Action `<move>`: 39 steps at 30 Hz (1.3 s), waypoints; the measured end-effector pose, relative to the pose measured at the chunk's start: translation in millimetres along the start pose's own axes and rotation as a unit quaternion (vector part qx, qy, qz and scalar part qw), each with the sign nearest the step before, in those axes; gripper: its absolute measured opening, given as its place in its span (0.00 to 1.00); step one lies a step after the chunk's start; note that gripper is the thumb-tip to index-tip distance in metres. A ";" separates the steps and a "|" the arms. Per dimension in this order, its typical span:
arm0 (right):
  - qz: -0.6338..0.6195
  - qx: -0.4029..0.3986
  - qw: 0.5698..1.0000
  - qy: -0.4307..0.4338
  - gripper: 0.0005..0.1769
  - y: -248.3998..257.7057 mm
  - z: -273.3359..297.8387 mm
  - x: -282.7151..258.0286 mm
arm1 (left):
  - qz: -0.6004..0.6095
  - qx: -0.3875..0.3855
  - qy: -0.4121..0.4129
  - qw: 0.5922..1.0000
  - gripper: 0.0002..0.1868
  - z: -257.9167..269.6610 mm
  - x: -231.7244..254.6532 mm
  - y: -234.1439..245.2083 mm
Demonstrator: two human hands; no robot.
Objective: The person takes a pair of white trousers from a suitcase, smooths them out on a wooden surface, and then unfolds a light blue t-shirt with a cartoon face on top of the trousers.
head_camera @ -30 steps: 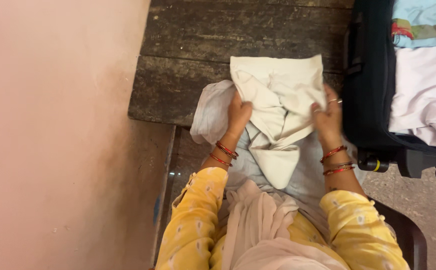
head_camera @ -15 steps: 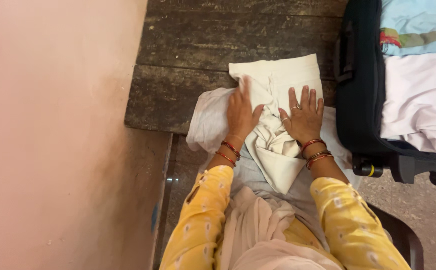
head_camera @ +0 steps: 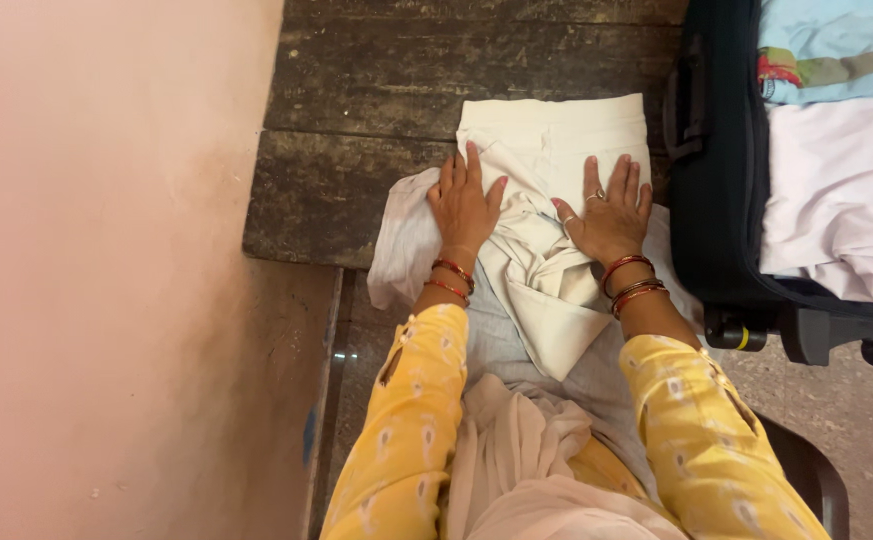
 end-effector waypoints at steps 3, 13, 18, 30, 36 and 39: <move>-0.016 0.024 1.000 -0.004 0.45 9.6 -2.5 3.4 | 0.008 0.056 -0.008 0.998 0.36 7.2 2.3 4.7; -0.066 0.126 0.989 0.035 0.31 0.4 -60.1 42.0 | 0.037 0.029 0.049 0.998 0.16 -42.8 7.6 12.8; -0.138 0.204 0.969 -0.009 0.32 28.5 -90.1 39.6 | 0.104 0.064 0.061 0.991 0.28 -70.8 -0.8 7.5; -0.011 0.120 0.990 0.073 0.41 -2.7 -75.4 -11.3 | -0.077 -0.196 -0.017 0.977 0.44 -57.7 38.4 -12.1; -0.080 0.087 0.984 0.129 0.40 6.7 -79.6 9.1 | -0.006 -0.172 -0.071 0.982 0.42 -65.9 40.6 6.7; -0.182 0.166 0.958 0.145 0.34 16.3 -47.3 15.9 | 0.014 -0.127 -0.109 0.986 0.32 -40.5 51.5 44.2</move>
Point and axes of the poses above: each hand's wrist, its own z-axis away from the middle knuckle, its own y-axis out of the back of the hand, x = y × z, the point moved 2 cm from there along -z, towards the middle knuckle, and after that the axes turned 5 degrees about z, right-handed, at the moved point
